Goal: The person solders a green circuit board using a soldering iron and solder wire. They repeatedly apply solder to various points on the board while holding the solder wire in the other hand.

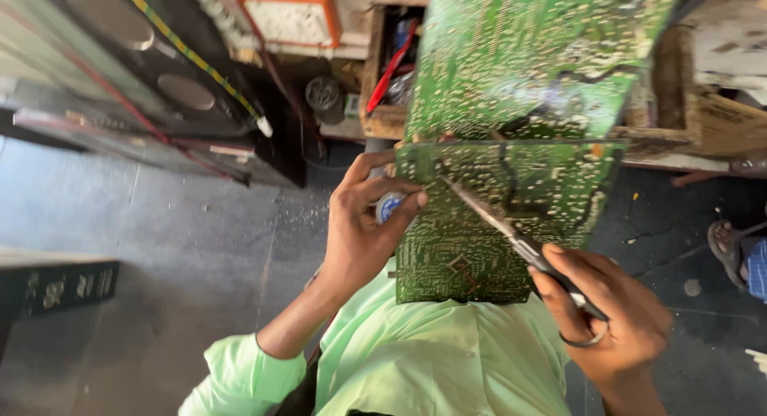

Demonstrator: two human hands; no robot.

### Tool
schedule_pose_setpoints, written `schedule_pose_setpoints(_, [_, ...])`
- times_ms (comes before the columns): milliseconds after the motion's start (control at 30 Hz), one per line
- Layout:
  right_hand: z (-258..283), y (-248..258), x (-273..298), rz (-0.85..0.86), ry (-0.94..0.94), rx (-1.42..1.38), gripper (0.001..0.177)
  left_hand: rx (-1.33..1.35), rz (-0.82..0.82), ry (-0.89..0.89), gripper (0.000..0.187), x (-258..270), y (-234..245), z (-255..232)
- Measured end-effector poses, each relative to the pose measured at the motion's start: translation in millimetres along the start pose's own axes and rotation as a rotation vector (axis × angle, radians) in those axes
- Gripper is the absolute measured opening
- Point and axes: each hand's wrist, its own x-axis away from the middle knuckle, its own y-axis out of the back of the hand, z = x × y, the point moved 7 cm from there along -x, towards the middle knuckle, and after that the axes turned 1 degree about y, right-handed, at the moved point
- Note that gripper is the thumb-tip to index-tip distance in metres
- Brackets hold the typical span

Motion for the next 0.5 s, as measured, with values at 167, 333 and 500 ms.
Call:
schedule_pose_setpoints(167, [-15,2,16,0.200,-0.042,-0.011,0.021,0.007,0.048,-0.105,0.015,9,22,17])
schedule_pose_setpoints(333, [-54,-11,19,0.413,-0.066,-0.116,0.022,0.122,0.165,-0.064,0.014,20,69,98])
schedule_pose_setpoints(500, [-90,-15,30,0.458,-0.155,-0.133,0.024,-0.197,0.211,0.110,0.019,34,130,269])
